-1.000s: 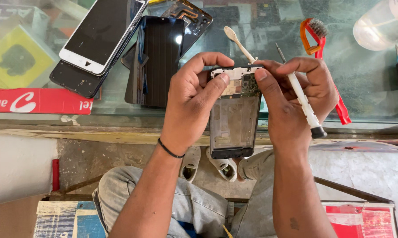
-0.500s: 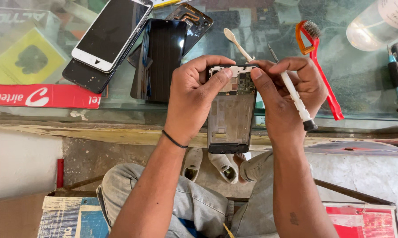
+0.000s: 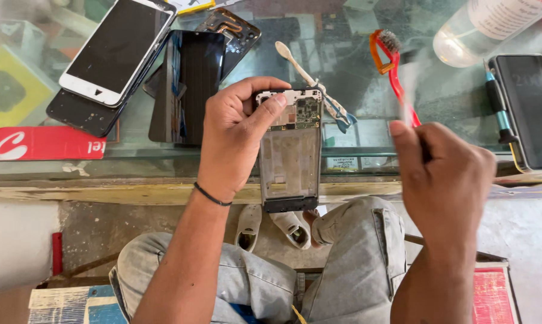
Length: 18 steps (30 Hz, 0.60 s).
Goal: The person disassembles a smartphone by removing screws and detaching internal components. They use a screwdriver to loosen screws around the frame and a toothbrush to clean the camera area. The person then disconnects a ribbon cable and removes a small black component from the phone's interior.
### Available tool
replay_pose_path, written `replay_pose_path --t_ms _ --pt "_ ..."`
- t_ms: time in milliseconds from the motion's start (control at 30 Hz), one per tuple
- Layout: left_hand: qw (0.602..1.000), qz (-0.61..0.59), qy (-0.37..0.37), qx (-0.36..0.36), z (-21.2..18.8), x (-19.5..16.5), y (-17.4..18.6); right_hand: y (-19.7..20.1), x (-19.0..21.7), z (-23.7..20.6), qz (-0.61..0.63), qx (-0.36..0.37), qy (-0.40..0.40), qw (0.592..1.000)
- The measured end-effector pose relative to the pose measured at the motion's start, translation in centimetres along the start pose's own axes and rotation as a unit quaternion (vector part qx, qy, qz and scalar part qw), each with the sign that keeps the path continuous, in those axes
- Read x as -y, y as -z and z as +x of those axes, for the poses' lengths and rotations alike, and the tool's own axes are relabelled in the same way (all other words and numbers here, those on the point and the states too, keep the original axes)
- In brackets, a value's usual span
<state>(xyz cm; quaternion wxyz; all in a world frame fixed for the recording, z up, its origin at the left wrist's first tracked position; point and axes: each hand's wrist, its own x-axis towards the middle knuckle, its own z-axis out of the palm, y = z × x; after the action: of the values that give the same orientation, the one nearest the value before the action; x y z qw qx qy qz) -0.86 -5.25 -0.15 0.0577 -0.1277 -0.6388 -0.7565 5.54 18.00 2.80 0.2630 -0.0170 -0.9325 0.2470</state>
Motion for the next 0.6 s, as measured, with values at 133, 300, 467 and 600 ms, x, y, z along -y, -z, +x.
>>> replay_pose_path --t_ms 133,300,467,600 --pt "1.0 -0.016 0.004 0.002 -0.1 0.2 -0.2 -2.2 0.1 1.7 -0.14 0.034 0.072 0.987" --pt "1.0 -0.03 0.007 -0.001 0.0 0.7 -0.5 -3.1 -0.3 3.0 -0.121 -0.003 0.008 0.993" --pt "1.0 0.002 0.019 -0.014 -0.1 0.5 -0.6 -3.6 0.5 2.6 -0.061 -0.091 0.237 0.965" --pt "0.999 -0.042 0.015 0.002 0.1 0.5 -0.7 -5.6 0.6 2.4 0.0 -0.054 0.22 0.974"
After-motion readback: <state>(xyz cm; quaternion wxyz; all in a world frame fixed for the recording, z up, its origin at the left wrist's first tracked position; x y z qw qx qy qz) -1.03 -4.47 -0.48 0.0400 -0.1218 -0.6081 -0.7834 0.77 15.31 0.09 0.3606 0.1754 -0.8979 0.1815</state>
